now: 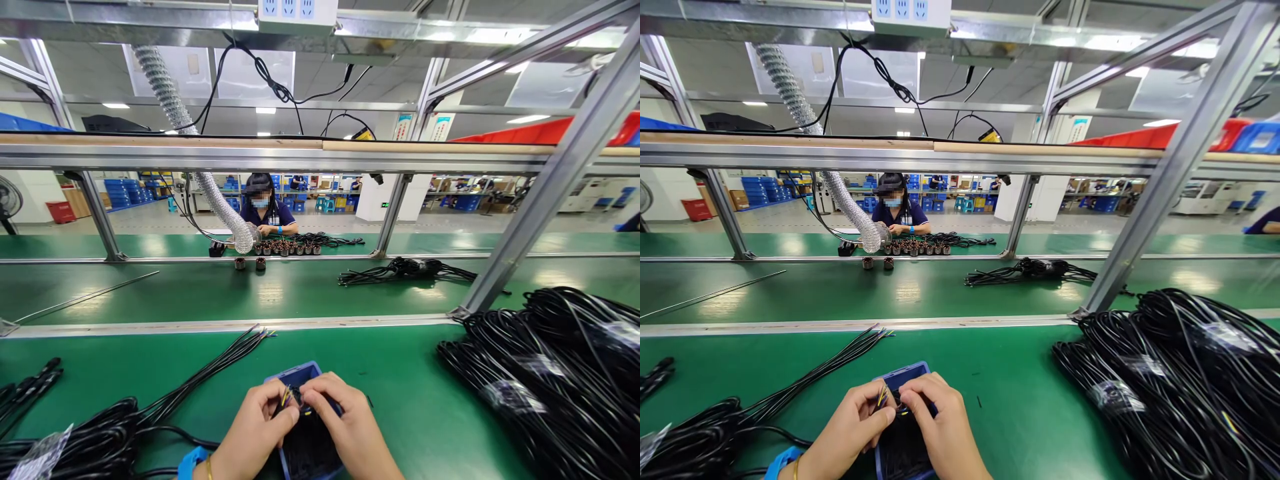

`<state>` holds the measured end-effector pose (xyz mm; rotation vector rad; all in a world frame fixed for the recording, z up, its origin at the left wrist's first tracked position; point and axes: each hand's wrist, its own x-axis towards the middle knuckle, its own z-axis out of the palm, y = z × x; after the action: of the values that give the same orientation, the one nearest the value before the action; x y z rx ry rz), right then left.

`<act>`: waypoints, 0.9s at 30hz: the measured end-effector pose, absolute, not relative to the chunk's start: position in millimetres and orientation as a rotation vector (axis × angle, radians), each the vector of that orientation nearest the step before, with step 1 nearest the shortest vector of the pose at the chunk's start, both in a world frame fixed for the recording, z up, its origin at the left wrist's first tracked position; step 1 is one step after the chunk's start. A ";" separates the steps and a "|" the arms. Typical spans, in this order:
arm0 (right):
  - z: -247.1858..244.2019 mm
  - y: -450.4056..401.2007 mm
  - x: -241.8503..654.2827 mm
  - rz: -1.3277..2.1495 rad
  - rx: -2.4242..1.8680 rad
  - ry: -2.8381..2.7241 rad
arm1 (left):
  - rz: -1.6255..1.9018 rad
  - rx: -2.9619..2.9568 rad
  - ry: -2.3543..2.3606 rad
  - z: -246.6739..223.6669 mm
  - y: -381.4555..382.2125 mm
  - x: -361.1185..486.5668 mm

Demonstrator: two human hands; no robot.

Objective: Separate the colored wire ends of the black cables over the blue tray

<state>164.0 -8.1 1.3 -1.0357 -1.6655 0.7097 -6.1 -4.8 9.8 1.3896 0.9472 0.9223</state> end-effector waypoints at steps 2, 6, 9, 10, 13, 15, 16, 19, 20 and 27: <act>3.6 -7.6 164.5 0.747 -0.987 -1.689 | 0.915 1.384 0.924 10.0 -5.2 -6.9; 1.3 -5.6 162.4 0.829 -0.938 -1.607 | 0.933 1.358 0.904 8.3 -5.9 -8.5; -2.4 -5.3 161.2 0.987 -1.002 -1.478 | 0.937 1.368 0.878 6.5 -5.8 -9.2; -2.7 -5.7 161.5 1.014 -1.019 -1.457 | 0.936 1.363 0.873 5.8 -5.7 -9.3; 1.0 -8.3 163.9 0.928 -1.006 -1.536 | 0.931 1.315 0.885 4.4 -5.3 -9.9; 5.5 -10.3 165.6 0.839 -0.980 -1.652 | 0.938 1.288 0.890 4.5 -5.5 -10.5; 7.5 -11.1 166.0 0.811 -0.982 -1.695 | 0.943 1.282 0.885 5.1 -5.8 -10.9; 8.8 -11.2 165.0 0.776 -1.042 -1.756 | 0.951 1.265 0.878 8.3 -6.9 -11.1; 7.6 -10.7 163.9 0.766 -1.061 -1.768 | 0.945 1.261 0.879 9.4 -7.4 -10.8; 13.4 -18.9 160.8 0.808 -1.032 -1.810 | 0.909 1.225 0.811 5.7 -15.1 -13.7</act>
<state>160.8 -18.9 13.4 -1.0322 -1.8103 0.8084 -13.7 -15.1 5.7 1.2246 0.8110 0.9086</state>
